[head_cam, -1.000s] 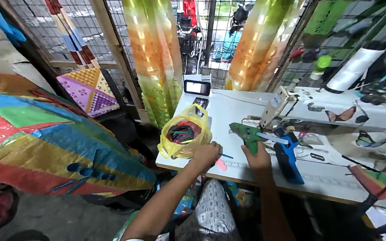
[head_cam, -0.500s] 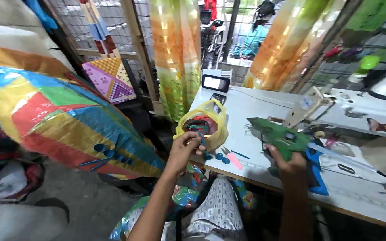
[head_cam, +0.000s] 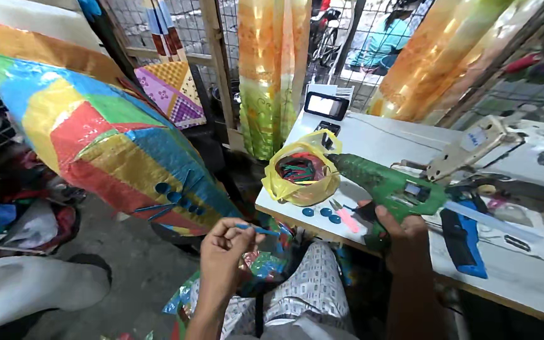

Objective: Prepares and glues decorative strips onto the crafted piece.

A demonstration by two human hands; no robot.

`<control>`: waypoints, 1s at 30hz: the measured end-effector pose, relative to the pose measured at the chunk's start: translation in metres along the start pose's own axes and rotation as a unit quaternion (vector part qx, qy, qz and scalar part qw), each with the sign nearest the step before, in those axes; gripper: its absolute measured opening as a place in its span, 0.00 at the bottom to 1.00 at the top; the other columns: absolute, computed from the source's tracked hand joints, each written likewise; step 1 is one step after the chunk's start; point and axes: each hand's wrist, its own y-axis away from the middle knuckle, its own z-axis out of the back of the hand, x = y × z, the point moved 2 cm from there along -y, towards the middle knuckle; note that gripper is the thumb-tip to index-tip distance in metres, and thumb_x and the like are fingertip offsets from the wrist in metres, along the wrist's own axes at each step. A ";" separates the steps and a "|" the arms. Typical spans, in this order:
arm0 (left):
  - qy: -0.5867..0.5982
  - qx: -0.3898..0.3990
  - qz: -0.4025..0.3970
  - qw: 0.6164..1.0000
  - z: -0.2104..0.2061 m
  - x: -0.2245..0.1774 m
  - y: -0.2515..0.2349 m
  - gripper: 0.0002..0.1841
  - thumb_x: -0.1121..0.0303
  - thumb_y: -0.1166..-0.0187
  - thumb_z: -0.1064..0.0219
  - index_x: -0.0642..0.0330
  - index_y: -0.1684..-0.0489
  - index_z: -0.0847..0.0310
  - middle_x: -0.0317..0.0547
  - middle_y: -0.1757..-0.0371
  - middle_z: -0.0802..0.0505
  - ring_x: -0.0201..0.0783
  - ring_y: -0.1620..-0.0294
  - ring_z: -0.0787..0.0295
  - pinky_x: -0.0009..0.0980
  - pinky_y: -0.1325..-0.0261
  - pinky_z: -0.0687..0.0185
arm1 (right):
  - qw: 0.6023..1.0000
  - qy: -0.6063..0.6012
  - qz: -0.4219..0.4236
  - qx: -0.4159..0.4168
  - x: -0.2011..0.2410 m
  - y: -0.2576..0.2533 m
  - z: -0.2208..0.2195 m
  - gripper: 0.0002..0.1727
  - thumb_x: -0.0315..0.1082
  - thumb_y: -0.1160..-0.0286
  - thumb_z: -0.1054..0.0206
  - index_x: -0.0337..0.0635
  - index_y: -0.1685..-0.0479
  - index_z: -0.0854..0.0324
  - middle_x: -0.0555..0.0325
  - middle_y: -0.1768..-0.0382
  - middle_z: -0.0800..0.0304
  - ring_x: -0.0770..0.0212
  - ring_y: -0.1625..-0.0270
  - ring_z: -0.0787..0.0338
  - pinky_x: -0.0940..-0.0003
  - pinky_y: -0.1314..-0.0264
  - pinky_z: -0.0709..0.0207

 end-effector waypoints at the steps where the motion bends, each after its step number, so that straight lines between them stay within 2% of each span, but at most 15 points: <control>1: 0.017 -0.007 -0.004 1.000 0.001 -0.001 -0.001 0.07 0.82 0.24 0.35 0.58 0.58 0.17 0.40 0.65 0.03 0.32 0.65 0.04 0.27 0.58 0.06 | 0.999 0.040 0.019 -0.021 -0.001 -0.002 0.001 0.21 0.35 0.24 0.33 0.30 0.39 0.27 0.61 0.53 0.06 0.76 0.53 0.07 0.78 0.50 0.12; 2: 0.031 -0.007 0.001 0.999 0.001 0.002 0.001 0.07 0.82 0.23 0.34 0.58 0.58 0.16 0.41 0.64 0.03 0.33 0.65 0.04 0.28 0.57 0.06 | 0.993 0.096 0.044 -0.046 -0.005 -0.005 0.006 0.25 0.38 0.24 0.31 0.26 0.37 0.26 0.56 0.51 0.08 0.75 0.51 0.09 0.77 0.46 0.14; 3: 0.044 -0.007 0.012 0.999 0.002 0.006 0.003 0.06 0.81 0.23 0.34 0.59 0.58 0.16 0.41 0.64 0.03 0.33 0.64 0.04 0.28 0.57 0.06 | 0.983 0.152 0.068 -0.070 -0.011 -0.009 0.012 0.28 0.40 0.24 0.29 0.23 0.35 0.25 0.47 0.48 0.10 0.69 0.47 0.09 0.72 0.40 0.16; 5: 0.062 -0.009 0.045 0.997 0.002 0.017 0.009 0.06 0.80 0.21 0.37 0.60 0.55 0.16 0.41 0.65 0.04 0.32 0.65 0.05 0.28 0.56 0.07 | 0.957 0.247 0.096 -0.116 -0.027 -0.020 0.026 0.33 0.42 0.23 0.28 0.17 0.33 0.26 0.26 0.45 0.13 0.45 0.42 0.10 0.51 0.34 0.20; 6: 0.072 -0.016 0.065 0.995 0.003 0.023 0.011 0.07 0.80 0.20 0.38 0.61 0.55 0.16 0.41 0.65 0.04 0.32 0.65 0.05 0.27 0.57 0.07 | 0.950 0.277 0.076 -0.125 -0.036 -0.027 0.034 0.34 0.43 0.23 0.28 0.18 0.32 0.26 0.23 0.44 0.14 0.37 0.40 0.11 0.44 0.32 0.22; 8: 0.091 -0.033 0.112 0.989 0.001 0.034 0.016 0.07 0.82 0.20 0.39 0.63 0.55 0.16 0.43 0.66 0.04 0.32 0.66 0.05 0.27 0.58 0.07 | 0.942 0.315 0.004 -0.118 -0.057 -0.044 0.048 0.34 0.45 0.22 0.29 0.24 0.28 0.26 0.24 0.41 0.14 0.32 0.36 0.14 0.36 0.29 0.26; 12: 0.101 -0.036 0.156 0.982 -0.006 0.050 0.017 0.07 0.85 0.22 0.40 0.63 0.63 0.19 0.46 0.67 0.04 0.36 0.64 0.03 0.28 0.55 0.06 | 0.928 0.351 -0.073 -0.102 -0.082 -0.079 0.062 0.36 0.49 0.21 0.29 0.28 0.24 0.29 0.25 0.39 0.16 0.30 0.32 0.16 0.33 0.27 0.30; 15: 0.101 -0.059 0.176 0.977 -0.016 0.059 0.014 0.10 0.88 0.22 0.41 0.64 0.67 0.20 0.48 0.66 0.03 0.35 0.63 0.03 0.27 0.54 0.07 | 0.910 0.394 -0.097 -0.090 -0.083 -0.084 0.064 0.42 0.54 0.20 0.31 0.26 0.22 0.33 0.22 0.34 0.20 0.25 0.27 0.22 0.30 0.23 0.35; 17: 0.106 -0.078 0.196 0.972 -0.021 0.065 0.013 0.10 0.87 0.19 0.43 0.65 0.66 0.22 0.50 0.63 0.03 0.36 0.61 0.02 0.26 0.53 0.07 | 0.898 0.422 -0.053 -0.116 -0.080 -0.072 0.067 0.42 0.56 0.23 0.30 0.26 0.24 0.29 0.22 0.31 0.22 0.23 0.25 0.25 0.26 0.23 0.38; 18: 0.106 -0.085 0.209 0.969 -0.023 0.067 0.013 0.09 0.86 0.17 0.44 0.65 0.64 0.23 0.50 0.62 0.02 0.35 0.60 0.02 0.25 0.53 0.07 | 0.895 0.422 0.009 -0.146 -0.078 -0.060 0.067 0.40 0.54 0.25 0.29 0.25 0.28 0.26 0.21 0.34 0.20 0.21 0.29 0.23 0.24 0.27 0.36; 20: 0.105 -0.091 0.238 0.961 -0.026 0.071 0.012 0.07 0.84 0.14 0.46 0.64 0.59 0.25 0.49 0.61 0.02 0.35 0.59 0.01 0.24 0.54 0.07 | 0.892 0.405 0.107 -0.172 -0.066 -0.036 0.056 0.30 0.46 0.23 0.30 0.21 0.41 0.19 0.22 0.46 0.15 0.22 0.41 0.17 0.28 0.37 0.29; 23: 0.097 -0.067 0.276 0.954 -0.033 0.078 0.011 0.06 0.82 0.12 0.45 0.66 0.47 0.25 0.48 0.58 0.02 0.35 0.57 0.02 0.26 0.50 0.07 | 0.908 0.401 0.121 -0.008 -0.060 -0.017 0.024 0.20 0.38 0.20 0.33 0.25 0.47 0.13 0.30 0.52 0.09 0.32 0.48 0.09 0.37 0.40 0.19; 25: 0.084 -0.027 0.284 0.955 -0.038 0.081 0.011 0.11 0.80 0.12 0.45 0.70 0.38 0.24 0.49 0.53 0.03 0.35 0.53 0.02 0.28 0.46 0.08 | 0.905 0.391 0.146 0.082 -0.078 -0.018 0.009 0.17 0.35 0.23 0.31 0.30 0.45 0.11 0.34 0.49 0.08 0.33 0.45 0.10 0.38 0.38 0.20; 27: 0.078 -0.004 0.278 0.957 -0.043 0.078 0.009 0.12 0.78 0.11 0.45 0.70 0.38 0.21 0.49 0.50 0.03 0.36 0.51 0.03 0.28 0.45 0.09 | 0.902 0.391 0.141 0.115 -0.088 -0.020 0.002 0.16 0.32 0.25 0.30 0.33 0.43 0.10 0.33 0.47 0.09 0.31 0.41 0.11 0.37 0.34 0.22; 30: 0.089 -0.017 0.281 0.955 -0.043 0.072 0.010 0.12 0.76 0.10 0.47 0.69 0.42 0.18 0.50 0.52 0.02 0.37 0.54 0.02 0.29 0.48 0.07 | 0.907 0.383 0.137 0.112 -0.089 -0.023 -0.004 0.16 0.26 0.26 0.32 0.30 0.42 0.11 0.32 0.50 0.09 0.31 0.44 0.11 0.38 0.36 0.21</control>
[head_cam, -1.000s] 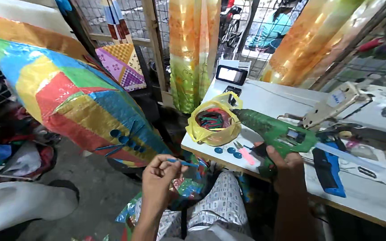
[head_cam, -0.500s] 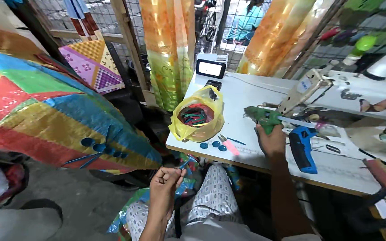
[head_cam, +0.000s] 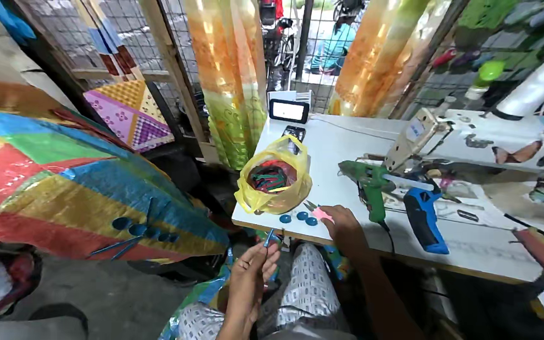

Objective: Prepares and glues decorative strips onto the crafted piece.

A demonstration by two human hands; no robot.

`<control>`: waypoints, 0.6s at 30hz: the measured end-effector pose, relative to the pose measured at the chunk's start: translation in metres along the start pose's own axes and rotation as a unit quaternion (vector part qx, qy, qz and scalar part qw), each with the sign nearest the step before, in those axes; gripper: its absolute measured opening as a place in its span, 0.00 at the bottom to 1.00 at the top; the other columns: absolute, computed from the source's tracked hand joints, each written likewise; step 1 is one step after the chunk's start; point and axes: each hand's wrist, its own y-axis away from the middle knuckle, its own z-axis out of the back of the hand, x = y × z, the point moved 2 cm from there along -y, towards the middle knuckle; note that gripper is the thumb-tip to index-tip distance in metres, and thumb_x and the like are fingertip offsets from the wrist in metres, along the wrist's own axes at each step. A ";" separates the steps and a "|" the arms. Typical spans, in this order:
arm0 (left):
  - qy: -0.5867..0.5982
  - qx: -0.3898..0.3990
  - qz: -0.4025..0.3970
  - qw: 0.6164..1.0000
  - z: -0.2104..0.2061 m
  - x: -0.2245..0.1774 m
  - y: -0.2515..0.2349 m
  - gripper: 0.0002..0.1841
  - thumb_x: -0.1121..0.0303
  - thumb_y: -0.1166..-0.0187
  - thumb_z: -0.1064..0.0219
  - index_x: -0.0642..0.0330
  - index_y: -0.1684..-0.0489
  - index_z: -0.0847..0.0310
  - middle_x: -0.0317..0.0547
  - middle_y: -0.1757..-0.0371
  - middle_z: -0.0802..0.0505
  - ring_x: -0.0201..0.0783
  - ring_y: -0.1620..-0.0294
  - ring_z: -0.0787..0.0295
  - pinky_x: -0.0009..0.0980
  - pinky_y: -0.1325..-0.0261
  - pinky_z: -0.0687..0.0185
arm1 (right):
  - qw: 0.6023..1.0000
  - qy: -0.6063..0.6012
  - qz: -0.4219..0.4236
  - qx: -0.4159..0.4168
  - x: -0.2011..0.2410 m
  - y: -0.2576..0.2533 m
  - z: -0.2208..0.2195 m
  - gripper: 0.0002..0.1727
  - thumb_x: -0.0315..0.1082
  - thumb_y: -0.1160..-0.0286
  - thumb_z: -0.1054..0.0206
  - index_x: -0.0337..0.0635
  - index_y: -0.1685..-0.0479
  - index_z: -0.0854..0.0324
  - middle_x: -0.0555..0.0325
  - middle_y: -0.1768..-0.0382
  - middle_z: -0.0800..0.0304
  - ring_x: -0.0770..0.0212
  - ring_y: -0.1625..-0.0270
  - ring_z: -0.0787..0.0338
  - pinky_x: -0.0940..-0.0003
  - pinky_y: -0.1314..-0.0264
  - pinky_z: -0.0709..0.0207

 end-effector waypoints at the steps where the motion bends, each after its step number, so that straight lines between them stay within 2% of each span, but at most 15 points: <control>1: 0.006 -0.005 0.003 1.000 0.001 0.000 0.000 0.11 0.76 0.09 0.48 0.69 0.44 0.19 0.50 0.54 0.02 0.38 0.54 0.02 0.29 0.50 0.07 | 1.000 -0.005 -0.014 0.013 0.002 -0.002 0.001 0.17 0.25 0.26 0.33 0.30 0.39 0.13 0.31 0.50 0.09 0.31 0.44 0.11 0.37 0.35 0.22; 3: 0.006 -0.010 0.007 1.000 0.003 0.001 -0.001 0.10 0.75 0.08 0.49 0.67 0.47 0.21 0.51 0.56 0.02 0.38 0.56 0.01 0.29 0.52 0.07 | 0.995 -0.025 -0.067 0.075 0.005 -0.008 0.005 0.21 0.26 0.23 0.34 0.30 0.32 0.18 0.30 0.46 0.12 0.32 0.41 0.13 0.38 0.32 0.25; 5: 0.002 -0.007 0.007 1.000 0.004 0.003 -0.001 0.09 0.75 0.08 0.49 0.65 0.49 0.22 0.51 0.57 0.02 0.38 0.57 0.01 0.28 0.54 0.07 | 0.986 -0.039 -0.107 0.124 0.006 -0.012 0.007 0.20 0.27 0.20 0.37 0.30 0.31 0.19 0.30 0.44 0.14 0.34 0.39 0.15 0.40 0.31 0.26; 8: -0.004 0.004 -0.012 1.000 0.003 0.000 0.000 0.08 0.76 0.09 0.47 0.66 0.48 0.21 0.51 0.56 0.02 0.37 0.57 0.01 0.27 0.53 0.07 | 0.982 -0.090 -0.132 0.098 0.004 -0.011 0.013 0.18 0.29 0.18 0.38 0.27 0.36 0.17 0.29 0.46 0.14 0.36 0.42 0.14 0.42 0.34 0.24; 9: -0.009 0.010 -0.022 1.000 0.003 -0.002 0.001 0.09 0.76 0.10 0.47 0.67 0.47 0.20 0.50 0.55 0.02 0.37 0.56 0.02 0.27 0.53 0.07 | 0.978 -0.129 -0.139 0.085 0.003 -0.011 0.019 0.19 0.30 0.18 0.38 0.26 0.35 0.19 0.32 0.46 0.13 0.42 0.45 0.12 0.46 0.39 0.21; 11: -0.024 0.022 -0.041 0.999 0.003 -0.005 0.003 0.10 0.76 0.10 0.46 0.68 0.46 0.18 0.50 0.54 0.02 0.36 0.56 0.02 0.27 0.53 0.08 | 0.950 -0.256 -0.160 0.075 0.009 -0.008 0.035 0.17 0.30 0.17 0.39 0.30 0.35 0.21 0.49 0.51 0.10 0.64 0.56 0.12 0.66 0.51 0.17; 12: -0.033 0.028 -0.047 0.998 0.003 -0.006 0.004 0.11 0.76 0.10 0.46 0.69 0.46 0.17 0.50 0.54 0.02 0.36 0.57 0.02 0.26 0.55 0.08 | 0.918 -0.349 -0.176 0.072 0.016 -0.006 0.042 0.15 0.28 0.17 0.41 0.32 0.36 0.23 0.56 0.54 0.10 0.71 0.58 0.11 0.73 0.53 0.17; 13: -0.041 0.033 -0.050 0.997 0.002 -0.008 0.005 0.11 0.75 0.10 0.46 0.68 0.46 0.17 0.50 0.55 0.02 0.36 0.59 0.02 0.26 0.56 0.08 | 0.878 -0.437 -0.184 0.069 0.023 -0.003 0.047 0.13 0.25 0.18 0.44 0.35 0.38 0.25 0.62 0.56 0.09 0.73 0.58 0.10 0.75 0.52 0.15; 15: -0.062 0.043 -0.063 0.995 -0.001 -0.010 0.007 0.10 0.75 0.10 0.45 0.67 0.50 0.17 0.48 0.59 0.02 0.35 0.61 0.02 0.25 0.59 0.08 | 0.788 -0.582 -0.183 0.084 0.038 0.002 0.047 0.14 0.24 0.18 0.50 0.42 0.39 0.27 0.65 0.60 0.09 0.69 0.59 0.08 0.69 0.50 0.11; 16: -0.070 0.049 -0.075 0.994 -0.003 -0.010 0.008 0.10 0.75 0.11 0.45 0.67 0.52 0.17 0.48 0.60 0.02 0.35 0.61 0.02 0.26 0.59 0.08 | 0.743 -0.638 -0.174 0.104 0.046 0.006 0.043 0.14 0.26 0.18 0.48 0.46 0.40 0.26 0.65 0.61 0.08 0.66 0.59 0.07 0.65 0.50 0.09; 18: -0.082 0.064 -0.104 0.989 -0.008 -0.009 0.009 0.09 0.75 0.11 0.45 0.66 0.53 0.17 0.47 0.62 0.02 0.34 0.63 0.03 0.25 0.60 0.08 | 0.677 -0.704 -0.147 0.156 0.064 0.012 0.031 0.14 0.33 0.18 0.37 0.49 0.37 0.24 0.66 0.61 0.07 0.65 0.61 0.06 0.63 0.53 0.08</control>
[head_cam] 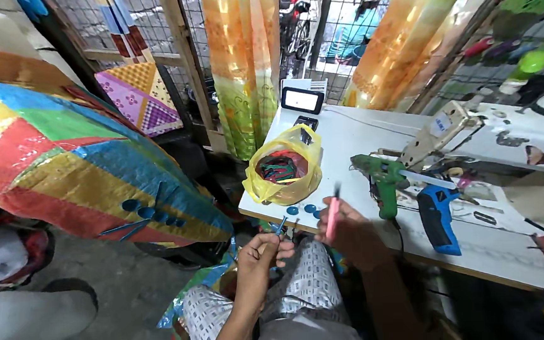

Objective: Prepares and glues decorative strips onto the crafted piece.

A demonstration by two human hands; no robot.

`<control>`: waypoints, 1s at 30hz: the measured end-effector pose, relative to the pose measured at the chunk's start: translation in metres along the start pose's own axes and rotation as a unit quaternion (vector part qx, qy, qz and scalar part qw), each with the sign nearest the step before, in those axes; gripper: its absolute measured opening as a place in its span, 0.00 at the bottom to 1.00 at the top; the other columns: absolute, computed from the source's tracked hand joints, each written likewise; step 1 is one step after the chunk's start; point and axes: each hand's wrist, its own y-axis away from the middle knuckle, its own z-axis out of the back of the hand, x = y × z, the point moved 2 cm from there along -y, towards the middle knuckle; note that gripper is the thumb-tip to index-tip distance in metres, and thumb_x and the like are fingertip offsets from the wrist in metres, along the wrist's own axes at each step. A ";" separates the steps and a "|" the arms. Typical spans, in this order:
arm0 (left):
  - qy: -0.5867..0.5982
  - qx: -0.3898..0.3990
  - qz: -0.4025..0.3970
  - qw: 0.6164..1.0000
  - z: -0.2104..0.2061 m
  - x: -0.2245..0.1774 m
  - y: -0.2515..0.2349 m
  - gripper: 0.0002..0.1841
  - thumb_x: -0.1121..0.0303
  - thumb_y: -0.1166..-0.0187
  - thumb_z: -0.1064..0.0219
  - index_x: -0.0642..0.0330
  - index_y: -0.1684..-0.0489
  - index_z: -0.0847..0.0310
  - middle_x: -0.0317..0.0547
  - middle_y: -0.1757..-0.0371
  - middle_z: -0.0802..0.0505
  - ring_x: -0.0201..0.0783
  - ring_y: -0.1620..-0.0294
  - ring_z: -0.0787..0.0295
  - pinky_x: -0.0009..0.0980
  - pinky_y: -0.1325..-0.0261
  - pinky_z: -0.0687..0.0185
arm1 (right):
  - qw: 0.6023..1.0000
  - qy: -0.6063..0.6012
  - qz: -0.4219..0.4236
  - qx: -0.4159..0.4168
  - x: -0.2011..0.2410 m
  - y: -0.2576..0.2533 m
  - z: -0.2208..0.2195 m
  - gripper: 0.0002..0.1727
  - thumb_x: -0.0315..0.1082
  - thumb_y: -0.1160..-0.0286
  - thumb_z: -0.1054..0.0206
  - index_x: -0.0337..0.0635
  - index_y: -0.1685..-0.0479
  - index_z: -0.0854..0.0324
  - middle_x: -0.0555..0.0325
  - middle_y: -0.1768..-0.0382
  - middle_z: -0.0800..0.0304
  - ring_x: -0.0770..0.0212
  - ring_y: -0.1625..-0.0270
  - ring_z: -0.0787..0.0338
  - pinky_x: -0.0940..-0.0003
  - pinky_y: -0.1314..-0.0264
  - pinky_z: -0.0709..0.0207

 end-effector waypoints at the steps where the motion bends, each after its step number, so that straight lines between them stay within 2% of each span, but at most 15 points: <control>1: -0.007 0.005 -0.015 1.000 -0.001 0.000 0.001 0.09 0.75 0.11 0.45 0.66 0.54 0.18 0.47 0.63 0.02 0.34 0.64 0.03 0.25 0.61 0.08 | 0.999 -0.031 -0.014 0.031 -0.007 -0.001 -0.008 0.16 0.36 0.21 0.31 0.49 0.36 0.23 0.65 0.59 0.07 0.64 0.60 0.06 0.63 0.53 0.08; 2: -0.014 0.008 -0.030 0.999 -0.002 -0.001 0.002 0.09 0.75 0.11 0.45 0.66 0.54 0.18 0.47 0.63 0.02 0.33 0.64 0.03 0.25 0.61 0.09 | 0.997 -0.054 -0.028 0.044 -0.013 -0.002 -0.017 0.17 0.36 0.23 0.30 0.48 0.37 0.23 0.63 0.59 0.07 0.62 0.59 0.05 0.61 0.54 0.08; 4: -0.021 0.011 -0.054 0.998 -0.001 -0.002 0.004 0.09 0.75 0.11 0.45 0.66 0.54 0.18 0.46 0.65 0.02 0.32 0.66 0.04 0.24 0.62 0.10 | 0.997 -0.042 -0.045 0.050 -0.022 -0.005 -0.028 0.12 0.34 0.18 0.39 0.48 0.39 0.23 0.63 0.60 0.08 0.62 0.61 0.07 0.62 0.56 0.09; 5: -0.022 0.012 -0.064 0.998 0.001 -0.003 0.005 0.09 0.75 0.11 0.45 0.66 0.54 0.18 0.45 0.67 0.02 0.32 0.67 0.04 0.24 0.62 0.10 | 0.998 -0.002 -0.049 0.044 -0.024 -0.005 -0.031 0.12 0.34 0.14 0.47 0.47 0.41 0.23 0.66 0.62 0.10 0.67 0.65 0.10 0.69 0.61 0.11; 6: -0.022 0.015 -0.072 0.997 0.003 -0.003 0.006 0.09 0.74 0.11 0.45 0.66 0.54 0.18 0.45 0.68 0.03 0.31 0.68 0.05 0.24 0.63 0.10 | 0.996 0.056 -0.052 0.036 -0.025 -0.006 -0.035 0.13 0.35 0.11 0.53 0.46 0.43 0.23 0.69 0.67 0.14 0.74 0.72 0.16 0.78 0.71 0.19; 8: -0.019 0.018 -0.082 0.996 0.007 -0.005 0.008 0.09 0.75 0.12 0.44 0.65 0.56 0.17 0.39 0.74 0.06 0.28 0.74 0.09 0.22 0.66 0.13 | 0.983 0.172 -0.047 0.043 -0.027 -0.006 -0.040 0.15 0.36 0.08 0.56 0.44 0.46 0.23 0.75 0.76 0.21 0.81 0.81 0.26 0.86 0.80 0.31; 11: 0.019 0.029 -0.047 0.998 0.009 -0.007 0.010 0.11 0.74 0.12 0.46 0.61 0.58 0.15 0.33 0.79 0.10 0.23 0.79 0.14 0.19 0.69 0.17 | 0.943 0.319 0.042 0.082 -0.033 -0.006 -0.045 0.15 0.38 0.09 0.51 0.38 0.54 0.21 0.76 0.79 0.25 0.84 0.80 0.27 0.87 0.76 0.31; 14: 0.064 0.054 -0.013 0.996 0.007 -0.006 0.011 0.13 0.73 0.12 0.47 0.59 0.60 0.14 0.32 0.81 0.12 0.23 0.80 0.15 0.19 0.69 0.16 | 0.918 0.368 0.106 0.102 -0.039 -0.008 -0.045 0.16 0.40 0.10 0.46 0.36 0.57 0.23 0.72 0.75 0.25 0.83 0.74 0.25 0.85 0.67 0.27; 17: 0.075 0.070 0.001 0.995 0.007 -0.005 0.012 0.13 0.72 0.13 0.46 0.59 0.62 0.13 0.31 0.82 0.13 0.22 0.81 0.17 0.18 0.71 0.19 | 0.912 0.381 0.120 0.096 -0.041 -0.009 -0.045 0.20 0.48 0.14 0.39 0.36 0.56 0.23 0.70 0.73 0.24 0.86 0.74 0.28 0.88 0.70 0.31; 20: 0.087 0.100 0.021 0.991 0.010 -0.004 0.012 0.11 0.70 0.14 0.42 0.56 0.62 0.12 0.28 0.82 0.15 0.20 0.83 0.21 0.16 0.74 0.23 | 0.899 0.401 0.141 0.107 -0.039 -0.007 -0.046 0.23 0.49 0.12 0.41 0.32 0.55 0.21 0.67 0.71 0.22 0.86 0.73 0.28 0.88 0.69 0.31; 23: 0.119 0.131 0.046 0.983 0.013 -0.004 0.011 0.09 0.67 0.16 0.38 0.53 0.62 0.11 0.25 0.84 0.19 0.19 0.84 0.24 0.16 0.76 0.26 | 0.868 0.449 0.188 0.100 -0.036 -0.005 -0.048 0.26 0.52 0.12 0.44 0.33 0.57 0.21 0.63 0.72 0.20 0.84 0.72 0.25 0.88 0.67 0.30; 27: 0.171 0.149 0.080 0.971 0.012 -0.006 0.012 0.09 0.67 0.17 0.37 0.53 0.63 0.09 0.24 0.85 0.20 0.19 0.84 0.24 0.16 0.75 0.25 | 0.816 0.516 0.254 0.057 -0.033 -0.001 -0.051 0.27 0.52 0.13 0.43 0.32 0.60 0.19 0.57 0.74 0.18 0.78 0.73 0.22 0.86 0.67 0.28; 30: 0.191 0.156 0.096 0.964 0.010 -0.008 0.014 0.09 0.67 0.18 0.35 0.53 0.64 0.09 0.24 0.86 0.20 0.19 0.84 0.24 0.17 0.74 0.24 | 0.800 0.530 0.276 0.047 -0.032 0.001 -0.051 0.28 0.55 0.14 0.44 0.33 0.61 0.20 0.57 0.75 0.19 0.77 0.74 0.23 0.86 0.68 0.29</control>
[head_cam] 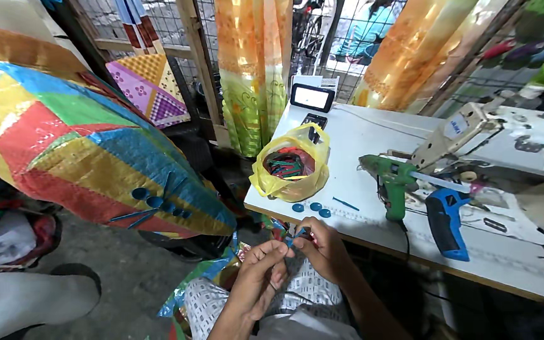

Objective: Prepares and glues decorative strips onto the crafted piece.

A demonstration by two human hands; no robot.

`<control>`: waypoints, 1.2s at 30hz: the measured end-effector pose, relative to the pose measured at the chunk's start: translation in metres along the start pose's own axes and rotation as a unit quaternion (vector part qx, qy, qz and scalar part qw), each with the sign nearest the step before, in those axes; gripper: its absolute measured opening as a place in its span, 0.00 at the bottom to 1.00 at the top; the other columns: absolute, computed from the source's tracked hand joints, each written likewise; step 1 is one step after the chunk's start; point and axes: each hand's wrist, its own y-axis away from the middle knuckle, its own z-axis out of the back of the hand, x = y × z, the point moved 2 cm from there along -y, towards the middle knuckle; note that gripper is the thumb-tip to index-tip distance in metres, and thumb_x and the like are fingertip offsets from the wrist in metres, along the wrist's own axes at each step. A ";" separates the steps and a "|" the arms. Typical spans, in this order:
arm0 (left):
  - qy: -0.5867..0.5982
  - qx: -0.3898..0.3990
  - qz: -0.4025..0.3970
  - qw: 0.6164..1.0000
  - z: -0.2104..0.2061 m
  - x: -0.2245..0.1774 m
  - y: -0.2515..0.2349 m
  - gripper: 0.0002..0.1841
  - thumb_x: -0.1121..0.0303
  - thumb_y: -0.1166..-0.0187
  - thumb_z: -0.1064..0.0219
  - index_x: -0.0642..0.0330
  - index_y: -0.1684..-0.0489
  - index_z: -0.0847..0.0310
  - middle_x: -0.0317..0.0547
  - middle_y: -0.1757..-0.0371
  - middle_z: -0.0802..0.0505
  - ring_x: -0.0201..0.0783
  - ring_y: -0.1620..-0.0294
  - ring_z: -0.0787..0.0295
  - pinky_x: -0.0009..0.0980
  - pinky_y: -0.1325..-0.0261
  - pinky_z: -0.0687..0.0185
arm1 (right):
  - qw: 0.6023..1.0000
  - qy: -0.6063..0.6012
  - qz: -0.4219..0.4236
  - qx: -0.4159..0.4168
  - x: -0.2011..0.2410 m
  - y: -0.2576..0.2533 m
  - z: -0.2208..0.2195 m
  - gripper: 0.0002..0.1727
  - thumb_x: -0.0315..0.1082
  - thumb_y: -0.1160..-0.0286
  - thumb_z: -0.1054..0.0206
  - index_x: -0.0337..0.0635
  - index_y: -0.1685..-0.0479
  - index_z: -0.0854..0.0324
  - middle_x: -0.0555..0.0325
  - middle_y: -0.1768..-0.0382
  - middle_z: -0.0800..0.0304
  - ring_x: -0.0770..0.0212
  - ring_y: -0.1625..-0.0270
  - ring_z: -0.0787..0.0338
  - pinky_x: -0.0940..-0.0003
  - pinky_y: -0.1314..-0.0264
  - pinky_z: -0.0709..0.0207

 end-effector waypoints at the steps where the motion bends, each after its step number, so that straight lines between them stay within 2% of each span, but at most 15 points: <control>1: 0.003 0.000 0.001 1.000 -0.001 0.000 0.000 0.09 0.67 0.18 0.35 0.53 0.65 0.08 0.23 0.86 0.20 0.19 0.85 0.24 0.17 0.74 0.24 | 1.000 -0.004 -0.002 0.000 0.000 0.000 0.001 0.29 0.56 0.14 0.45 0.33 0.61 0.20 0.57 0.75 0.20 0.78 0.74 0.23 0.87 0.68 0.29; 4: -0.003 -0.003 -0.005 1.000 0.000 0.001 0.001 0.09 0.67 0.17 0.36 0.53 0.64 0.08 0.23 0.86 0.20 0.19 0.84 0.25 0.17 0.75 0.25 | 1.000 -0.021 -0.017 0.008 0.001 0.001 0.005 0.29 0.56 0.13 0.45 0.33 0.60 0.20 0.58 0.74 0.19 0.79 0.72 0.23 0.86 0.66 0.28; 7: -0.009 -0.005 -0.003 1.000 -0.001 0.002 0.001 0.09 0.67 0.18 0.35 0.54 0.64 0.08 0.24 0.86 0.20 0.19 0.85 0.25 0.17 0.76 0.25 | 1.000 -0.016 -0.017 0.014 0.000 0.001 0.007 0.29 0.56 0.13 0.46 0.34 0.61 0.21 0.60 0.75 0.22 0.79 0.73 0.26 0.86 0.68 0.31; 14: -0.022 -0.001 -0.001 1.000 -0.003 0.003 0.002 0.09 0.67 0.17 0.36 0.53 0.64 0.08 0.24 0.86 0.20 0.19 0.85 0.25 0.17 0.75 0.25 | 0.999 0.031 -0.006 0.010 0.003 0.003 0.007 0.29 0.54 0.11 0.48 0.34 0.62 0.19 0.57 0.78 0.21 0.74 0.76 0.24 0.83 0.71 0.29; 23: 0.079 0.056 0.070 0.993 0.001 0.002 0.004 0.09 0.67 0.18 0.35 0.54 0.63 0.08 0.21 0.87 0.23 0.19 0.85 0.25 0.17 0.74 0.24 | 0.996 0.088 0.034 0.003 0.008 0.004 0.008 0.31 0.53 0.09 0.54 0.35 0.66 0.19 0.55 0.82 0.22 0.70 0.79 0.22 0.79 0.74 0.29; 25: 0.088 0.064 0.090 0.990 0.007 -0.002 0.007 0.08 0.66 0.19 0.33 0.54 0.64 0.08 0.21 0.87 0.22 0.19 0.86 0.25 0.17 0.74 0.24 | 0.994 0.086 0.066 0.003 0.005 0.004 0.012 0.29 0.50 0.07 0.56 0.36 0.66 0.20 0.54 0.80 0.19 0.68 0.76 0.18 0.77 0.72 0.25; 27: 0.046 0.058 0.085 0.994 0.016 -0.009 0.013 0.08 0.64 0.20 0.32 0.53 0.64 0.07 0.22 0.85 0.20 0.18 0.85 0.25 0.16 0.75 0.24 | 0.994 0.066 0.085 -0.008 -0.003 0.004 0.023 0.27 0.48 0.05 0.55 0.37 0.65 0.22 0.53 0.77 0.18 0.69 0.73 0.16 0.78 0.70 0.24; 29: -0.077 0.015 0.023 0.997 0.019 -0.017 0.018 0.07 0.64 0.19 0.32 0.50 0.63 0.07 0.24 0.82 0.15 0.17 0.84 0.24 0.14 0.76 0.25 | 0.998 0.037 0.052 -0.009 -0.011 0.001 0.037 0.29 0.50 0.05 0.55 0.36 0.64 0.20 0.55 0.75 0.17 0.75 0.72 0.18 0.82 0.67 0.24; 30: -0.167 -0.013 -0.033 0.985 0.017 -0.020 0.020 0.07 0.66 0.17 0.34 0.50 0.62 0.08 0.25 0.79 0.12 0.17 0.83 0.22 0.14 0.75 0.24 | 0.999 0.030 0.029 -0.010 -0.014 0.000 0.040 0.30 0.50 0.06 0.54 0.34 0.62 0.17 0.56 0.74 0.17 0.76 0.73 0.20 0.82 0.67 0.26; 32: -0.354 -0.066 -0.155 0.920 0.010 -0.021 0.022 0.06 0.72 0.16 0.38 0.58 0.58 0.13 0.26 0.77 0.11 0.18 0.79 0.18 0.15 0.72 0.20 | 0.999 0.040 -0.010 0.005 -0.021 0.000 0.040 0.29 0.48 0.06 0.53 0.33 0.53 0.13 0.55 0.70 0.14 0.73 0.72 0.20 0.78 0.66 0.24; 33: -0.436 -0.089 -0.207 0.871 0.008 -0.020 0.020 0.07 0.72 0.15 0.38 0.62 0.57 0.13 0.28 0.74 0.10 0.19 0.76 0.16 0.16 0.70 0.17 | 0.998 0.054 -0.034 0.023 -0.021 0.000 0.037 0.27 0.47 0.06 0.52 0.34 0.50 0.13 0.54 0.68 0.12 0.70 0.72 0.18 0.74 0.67 0.22; 35: -0.580 -0.123 -0.299 0.748 0.010 -0.014 0.015 0.12 0.68 0.15 0.38 0.66 0.56 0.10 0.36 0.69 0.06 0.20 0.70 0.11 0.18 0.62 0.13 | 0.991 0.072 -0.095 0.067 -0.009 0.000 0.028 0.24 0.46 0.09 0.50 0.35 0.50 0.14 0.52 0.66 0.10 0.63 0.68 0.13 0.64 0.65 0.19; 36: -0.633 -0.137 -0.336 0.684 0.011 -0.012 0.013 0.13 0.67 0.15 0.38 0.66 0.56 0.09 0.40 0.68 0.05 0.25 0.68 0.09 0.22 0.57 0.12 | 0.988 0.066 -0.114 0.081 -0.002 0.001 0.024 0.24 0.47 0.10 0.49 0.36 0.50 0.14 0.52 0.66 0.10 0.62 0.67 0.12 0.64 0.64 0.19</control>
